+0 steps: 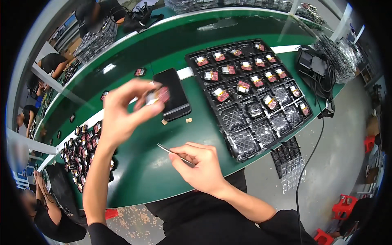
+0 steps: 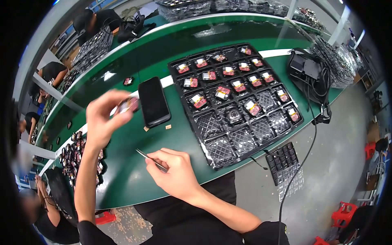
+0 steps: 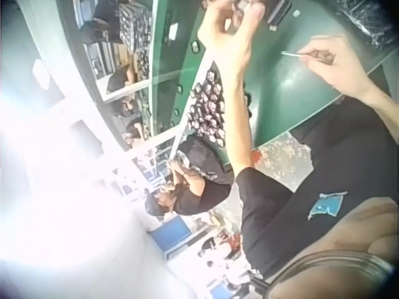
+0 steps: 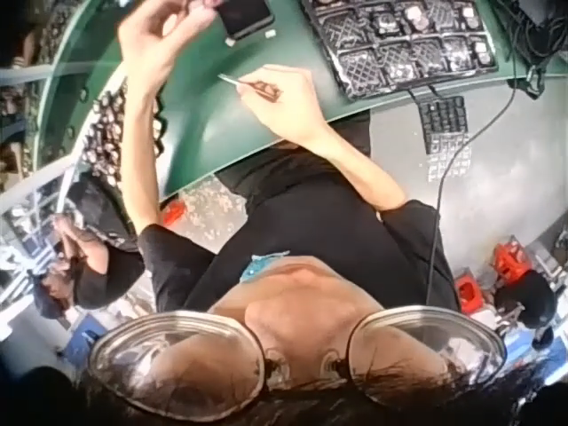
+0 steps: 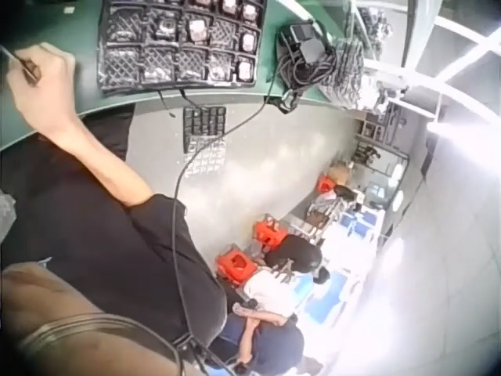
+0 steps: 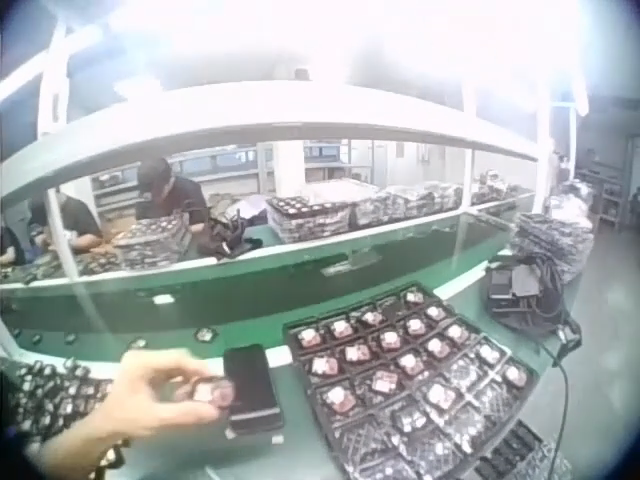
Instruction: Assembling electronic watch components by using tweezers to seat internal parts.
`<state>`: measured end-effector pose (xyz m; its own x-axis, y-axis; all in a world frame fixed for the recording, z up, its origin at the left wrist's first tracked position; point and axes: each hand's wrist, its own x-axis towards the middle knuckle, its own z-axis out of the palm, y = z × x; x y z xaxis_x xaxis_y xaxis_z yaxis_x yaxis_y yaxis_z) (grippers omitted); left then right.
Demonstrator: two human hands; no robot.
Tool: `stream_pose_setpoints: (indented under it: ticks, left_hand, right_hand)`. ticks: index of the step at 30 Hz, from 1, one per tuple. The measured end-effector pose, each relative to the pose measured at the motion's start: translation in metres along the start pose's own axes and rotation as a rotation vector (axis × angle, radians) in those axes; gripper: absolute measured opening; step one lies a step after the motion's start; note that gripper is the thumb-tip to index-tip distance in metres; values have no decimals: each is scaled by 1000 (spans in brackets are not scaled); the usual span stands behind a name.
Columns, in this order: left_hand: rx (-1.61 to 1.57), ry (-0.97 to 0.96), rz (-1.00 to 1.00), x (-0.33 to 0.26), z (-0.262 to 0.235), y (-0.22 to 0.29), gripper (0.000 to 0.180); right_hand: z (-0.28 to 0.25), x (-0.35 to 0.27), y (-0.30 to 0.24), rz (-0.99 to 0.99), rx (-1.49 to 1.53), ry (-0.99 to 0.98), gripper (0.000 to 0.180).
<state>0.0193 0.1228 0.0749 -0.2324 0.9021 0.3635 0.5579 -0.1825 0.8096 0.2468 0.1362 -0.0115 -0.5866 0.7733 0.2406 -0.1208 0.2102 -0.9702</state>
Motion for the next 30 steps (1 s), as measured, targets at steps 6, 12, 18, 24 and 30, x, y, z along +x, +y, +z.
stream_pose_setpoints:
  ticks: [6, 12, 18, 24, 30]
  left_hand:
    - [227, -324, 403, 171, 108, 1, 46]
    - [559, -394, 445, 256, 160, -40, 52]
    - [577, -295, 466, 251, 112, -52, 43]
    - [681, -399, -46, 192, -31, -100, 34]
    - [667, -214, 104, 112, -64, -157, 42]
  right_hand:
    - [1, 1, -10, -13, -55, -47, 13]
    - [10, 0, -3, -20, -111, -77, 14]
    - [2, -2, -4, 4, -72, -65, 14]
    - [-2, 2, 2, 50, -13, -115, 14]
    - [8, 1, 6, -17, -7, -117, 15]
